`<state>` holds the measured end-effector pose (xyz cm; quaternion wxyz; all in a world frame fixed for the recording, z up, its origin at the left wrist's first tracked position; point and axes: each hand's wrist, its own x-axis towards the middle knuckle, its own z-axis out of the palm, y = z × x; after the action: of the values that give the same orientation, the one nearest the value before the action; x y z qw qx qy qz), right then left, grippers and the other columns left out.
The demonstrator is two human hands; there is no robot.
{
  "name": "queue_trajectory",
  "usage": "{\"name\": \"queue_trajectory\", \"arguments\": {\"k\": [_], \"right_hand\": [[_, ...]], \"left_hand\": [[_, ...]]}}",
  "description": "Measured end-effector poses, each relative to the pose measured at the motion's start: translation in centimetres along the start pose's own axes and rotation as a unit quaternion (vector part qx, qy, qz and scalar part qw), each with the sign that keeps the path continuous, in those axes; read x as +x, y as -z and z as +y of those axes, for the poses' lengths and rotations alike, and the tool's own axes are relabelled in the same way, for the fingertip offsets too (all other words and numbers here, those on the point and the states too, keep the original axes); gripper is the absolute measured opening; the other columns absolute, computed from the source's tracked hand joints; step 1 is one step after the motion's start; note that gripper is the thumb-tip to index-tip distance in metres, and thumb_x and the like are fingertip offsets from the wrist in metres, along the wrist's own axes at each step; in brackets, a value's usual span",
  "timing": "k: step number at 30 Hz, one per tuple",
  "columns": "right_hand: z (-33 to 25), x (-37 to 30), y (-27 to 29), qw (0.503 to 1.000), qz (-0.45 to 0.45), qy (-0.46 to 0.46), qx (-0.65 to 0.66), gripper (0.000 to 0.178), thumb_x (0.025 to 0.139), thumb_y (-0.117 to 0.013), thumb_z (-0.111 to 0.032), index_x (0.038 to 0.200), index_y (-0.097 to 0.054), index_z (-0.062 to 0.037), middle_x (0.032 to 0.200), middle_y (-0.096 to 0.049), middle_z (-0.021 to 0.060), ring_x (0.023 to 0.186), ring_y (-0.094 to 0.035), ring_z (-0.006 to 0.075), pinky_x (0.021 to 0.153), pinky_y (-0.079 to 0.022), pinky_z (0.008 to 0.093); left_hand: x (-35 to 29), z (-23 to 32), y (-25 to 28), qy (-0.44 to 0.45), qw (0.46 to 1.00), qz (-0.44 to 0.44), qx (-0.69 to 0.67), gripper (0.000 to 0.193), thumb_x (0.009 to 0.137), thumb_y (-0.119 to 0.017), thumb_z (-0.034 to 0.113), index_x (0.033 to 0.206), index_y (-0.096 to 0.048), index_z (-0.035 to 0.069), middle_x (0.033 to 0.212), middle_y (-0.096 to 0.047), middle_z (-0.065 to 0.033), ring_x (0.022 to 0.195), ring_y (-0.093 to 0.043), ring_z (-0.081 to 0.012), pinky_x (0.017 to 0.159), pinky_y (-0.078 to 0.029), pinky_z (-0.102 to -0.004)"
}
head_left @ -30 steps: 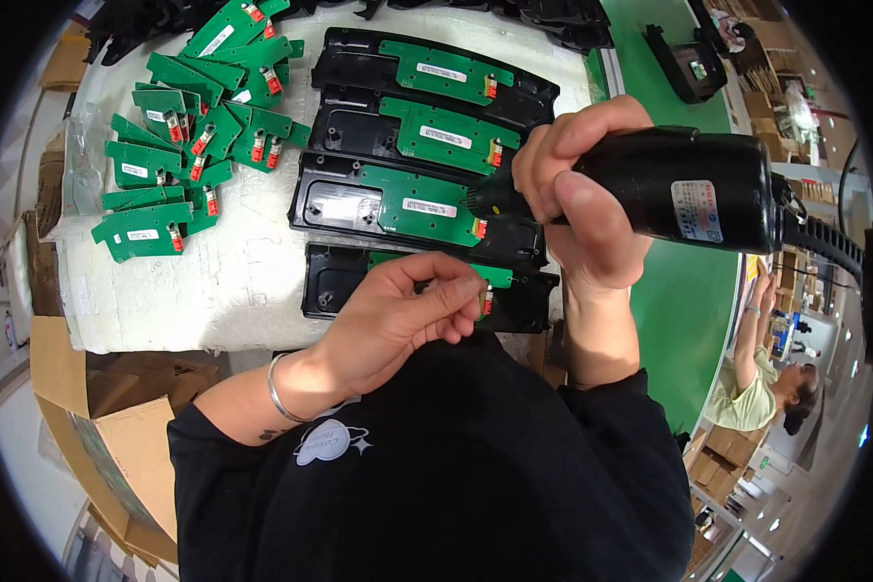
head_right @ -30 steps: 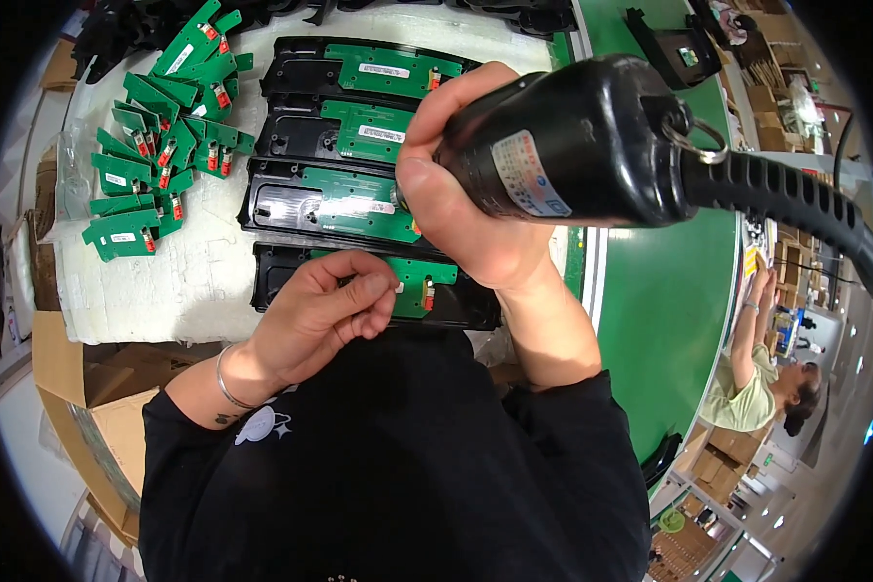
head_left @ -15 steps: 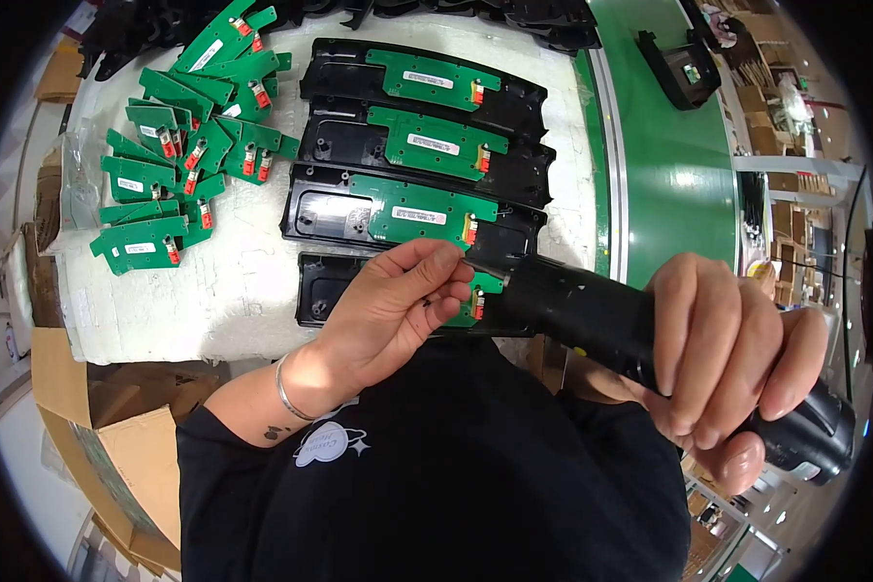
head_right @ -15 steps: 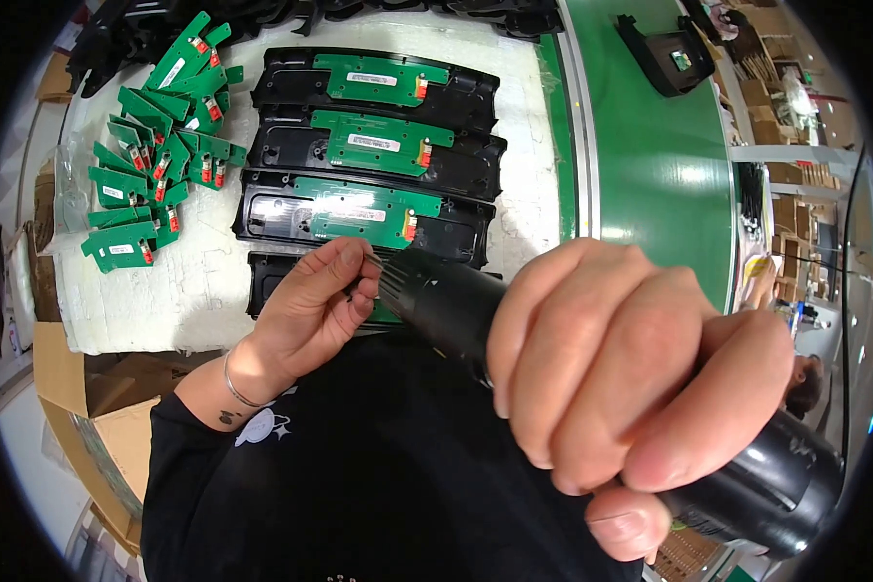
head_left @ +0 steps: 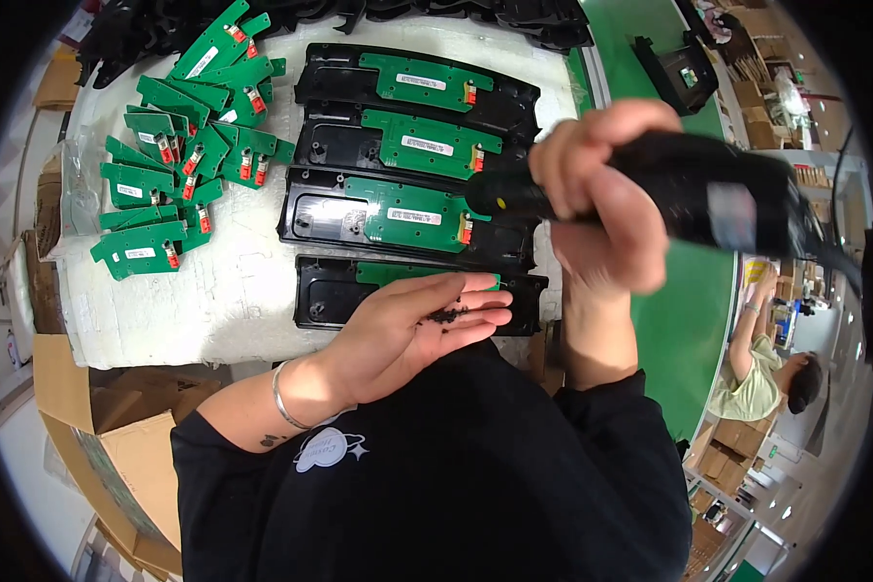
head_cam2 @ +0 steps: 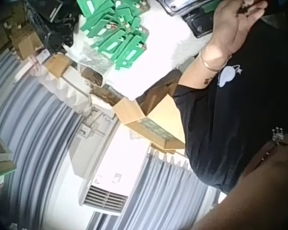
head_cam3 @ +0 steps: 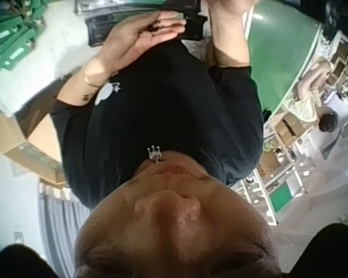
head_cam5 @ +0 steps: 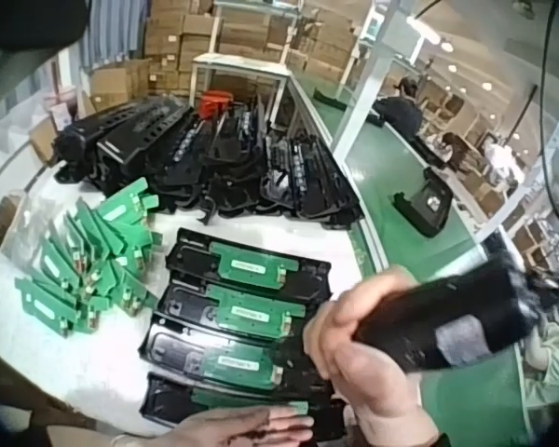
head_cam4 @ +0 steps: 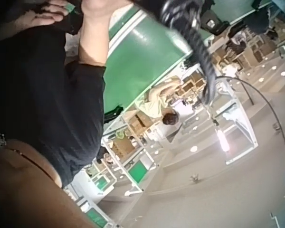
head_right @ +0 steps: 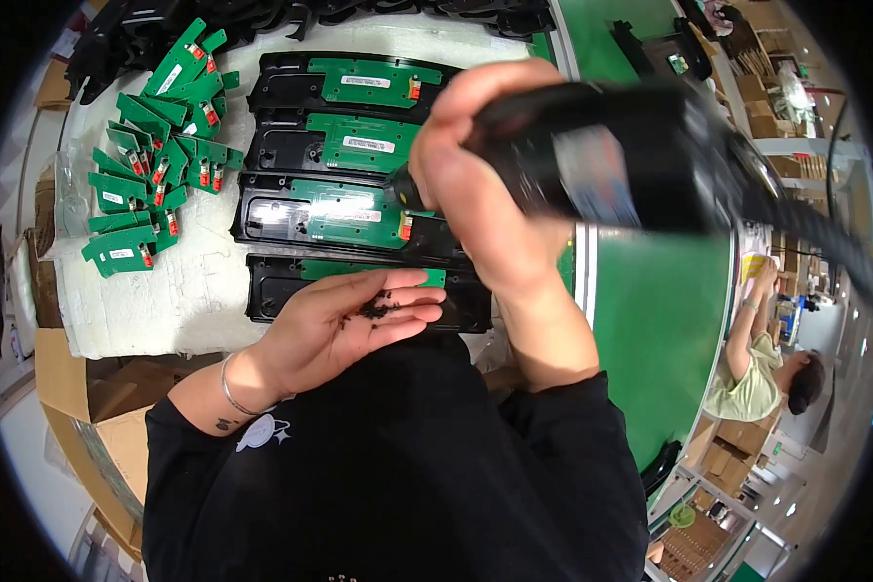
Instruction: Assembling electronic components by attaching circuit boards to plastic housings using an electric screwdriver.
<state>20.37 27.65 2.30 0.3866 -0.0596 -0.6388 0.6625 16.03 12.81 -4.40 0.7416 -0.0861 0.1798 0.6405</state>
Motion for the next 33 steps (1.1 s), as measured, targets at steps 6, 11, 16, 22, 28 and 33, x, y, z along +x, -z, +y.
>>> {"name": "queue_trajectory", "arguments": {"k": [6, 11, 16, 22, 28, 33], "right_hand": [[1.3, 0.9, 1.6, 0.998, -0.023, -0.014, 0.051, 0.02, 0.07, -0.053, 0.001, 0.089, -0.048, 0.0032, 0.062, -0.05, 0.0039, 0.049, -0.047, 0.0089, 0.046, -0.04, 0.022], [1.5, 0.5, 0.8, 0.997, 0.0, -0.05, -0.065, 0.012, 0.067, -0.053, -0.002, 0.079, -0.05, -0.0035, 0.067, -0.048, 0.0, 0.057, -0.046, 0.0076, 0.051, -0.039, 0.0214], [1.6, 1.1, -0.6, 0.996, -0.05, -0.06, 0.049, 0.018, 0.062, -0.063, -0.003, 0.072, -0.048, -0.0031, 0.059, -0.041, -0.0052, 0.054, -0.04, 0.0035, 0.047, -0.033, 0.0216], [1.7, 1.0, 0.0, 0.998, -0.061, -0.012, 0.019, 0.016, 0.061, -0.058, -0.001, 0.075, -0.049, -0.0023, 0.06, -0.044, -0.0027, 0.055, -0.039, 0.0047, 0.049, -0.033, 0.022], [-4.4, -0.3, 0.4, 0.995, -0.036, 0.021, 0.087, 0.014, 0.063, -0.056, -0.003, 0.076, -0.05, -0.002, 0.067, -0.051, 0.0021, 0.059, -0.049, 0.0095, 0.052, -0.039, 0.0234], [-7.0, -1.8, 1.2, 0.99, -0.076, 0.109, 0.038, 0.02, 0.063, -0.058, -0.013, 0.079, -0.052, -0.0032, 0.071, -0.055, 0.0049, 0.061, -0.055, 0.0163, 0.055, -0.043, 0.0258]], "left_hand": [[-0.7, 0.5, 0.5, -0.007, 0.993, -0.042, 0.107, 0.034, 0.095, -0.031, 0.016, 0.117, -0.041, -0.008, 0.103, -0.056, -0.0212, 0.09, -0.06, -0.0268, 0.08, -0.05, -0.0301], [-1.2, 0.2, 0.1, -0.034, 0.974, 0.028, 0.221, 0.022, 0.094, -0.036, 0.021, 0.09, -0.047, 0.002, 0.084, -0.061, -0.0152, 0.071, -0.06, -0.0202, 0.06, -0.047, -0.0263], [-1.7, 0.3, 0.7, -0.126, 0.972, 0.065, 0.189, 0.013, 0.091, -0.046, 0.015, 0.093, -0.049, 0.003, 0.075, -0.05, -0.0041, 0.065, -0.047, -0.0092, 0.054, -0.039, -0.0162], [-0.2, 1.2, 2.9, -0.116, 0.983, 0.068, 0.124, 0.016, 0.088, -0.05, 0.008, 0.102, -0.053, 0.0, 0.089, -0.058, -0.0084, 0.076, -0.054, -0.0126, 0.066, -0.049, -0.0196], [0.9, 2.7, 4.3, -0.094, 0.99, -0.015, -0.101, 0.019, 0.09, -0.047, 0.01, 0.104, -0.053, 0.0, 0.092, -0.057, -0.0107, 0.078, -0.055, -0.0153, 0.068, -0.052, -0.0224], [1.7, 3.5, 6.6, -0.141, 0.989, 0.037, -0.015, 0.032, 0.087, -0.049, 0.008, 0.115, -0.043, -0.007, 0.118, -0.049, -0.0137, 0.108, -0.05, -0.0214, 0.088, -0.049, -0.0311]]}}
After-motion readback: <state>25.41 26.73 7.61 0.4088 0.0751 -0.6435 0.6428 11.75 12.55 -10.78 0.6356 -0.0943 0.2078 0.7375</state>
